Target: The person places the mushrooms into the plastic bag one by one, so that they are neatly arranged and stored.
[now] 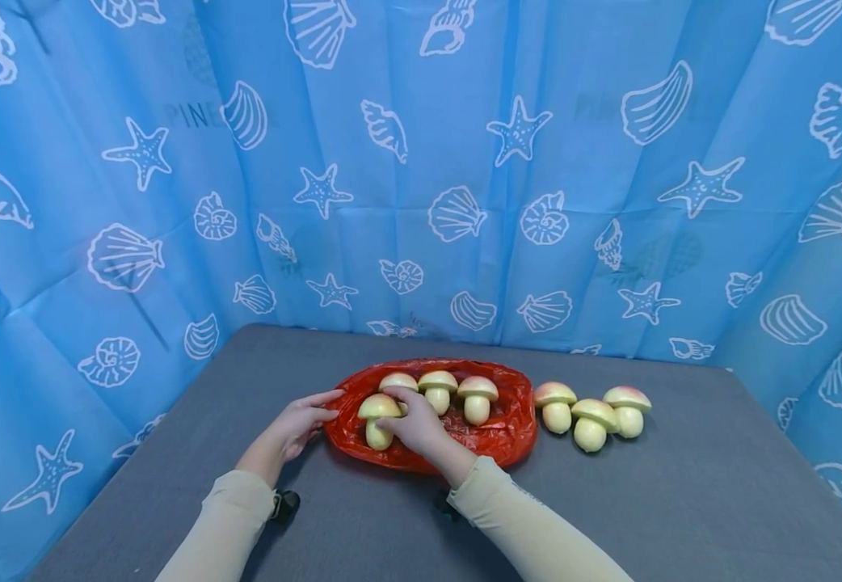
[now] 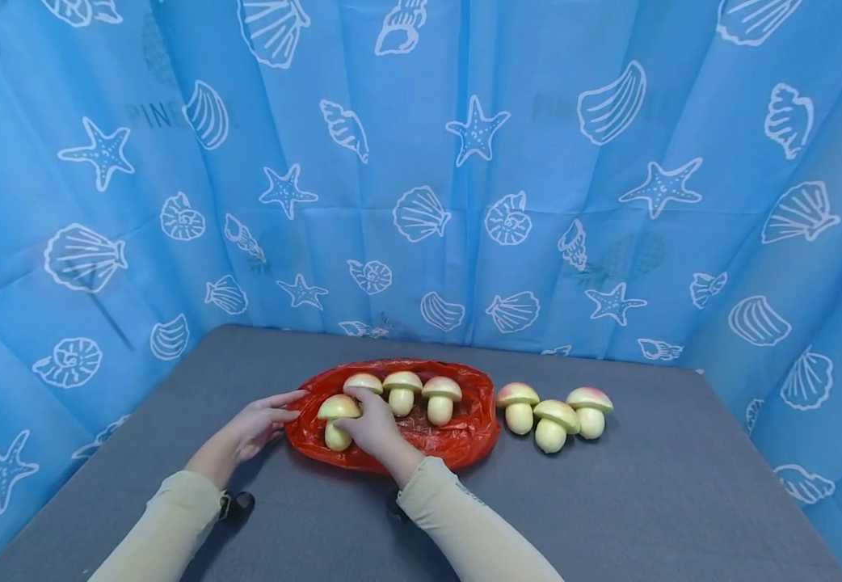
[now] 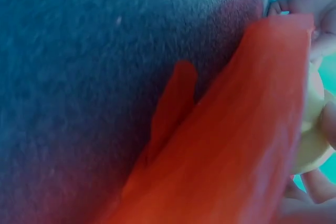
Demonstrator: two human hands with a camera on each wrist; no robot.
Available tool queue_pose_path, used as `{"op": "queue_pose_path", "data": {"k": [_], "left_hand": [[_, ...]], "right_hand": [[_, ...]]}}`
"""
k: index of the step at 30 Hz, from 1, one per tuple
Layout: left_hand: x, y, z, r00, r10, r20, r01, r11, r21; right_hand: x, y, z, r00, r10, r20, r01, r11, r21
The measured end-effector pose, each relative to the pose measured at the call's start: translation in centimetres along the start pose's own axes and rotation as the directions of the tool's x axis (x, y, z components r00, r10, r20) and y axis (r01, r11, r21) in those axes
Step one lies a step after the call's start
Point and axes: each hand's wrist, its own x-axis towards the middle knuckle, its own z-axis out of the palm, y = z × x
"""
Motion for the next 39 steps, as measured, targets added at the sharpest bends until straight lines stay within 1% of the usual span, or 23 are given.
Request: {"op": "queue_pose_path", "data": {"k": [3,6,11,13,19,25,32,39], "left_hand": [[0.0,0.1,0.0,1.0,0.0,-0.001,0.0,1.0,0.001],[-0.1,0.1,0.0,1.0,0.002,0.002,-0.002,1.0,0.005],[-0.1,0.0,0.0,1.0,0.026,0.017,-0.026,1.0,0.01],[0.0,0.0,0.1,0.999,0.032,0.018,-0.033,0.999,0.009],[0.1,0.0,0.2,1.0,0.024,0.003,-0.024,1.0,0.009],[0.1,-0.1,0.2,1.0,0.024,-0.001,-0.024,1.0,0.012],[0.1,-0.2,0.2,1.0,0.028,0.005,-0.028,1.0,0.011],[0.1,-0.4,0.1,1.0,0.027,0.006,-0.028,0.999,0.025]], "right_hand": [[0.1,0.1,0.3,1.0,0.001,0.006,-0.001,1.0,-0.012],[0.0,0.1,0.4,1.0,0.005,0.027,-0.005,1.0,-0.029],[-0.1,0.0,0.4,0.996,0.048,0.074,-0.047,0.999,-0.006],[-0.3,0.0,0.4,0.995,0.055,0.082,-0.055,0.998,0.0],[-0.8,-0.1,0.1,0.997,0.037,0.066,-0.035,0.999,-0.041],[-1.2,-0.1,-0.5,0.996,0.053,0.067,-0.052,0.999,-0.009],[-1.6,0.4,-1.4,0.997,0.046,0.07,-0.046,0.999,-0.006],[-2.1,0.1,-2.3,0.998,0.046,0.05,-0.046,0.999,0.0]]}}
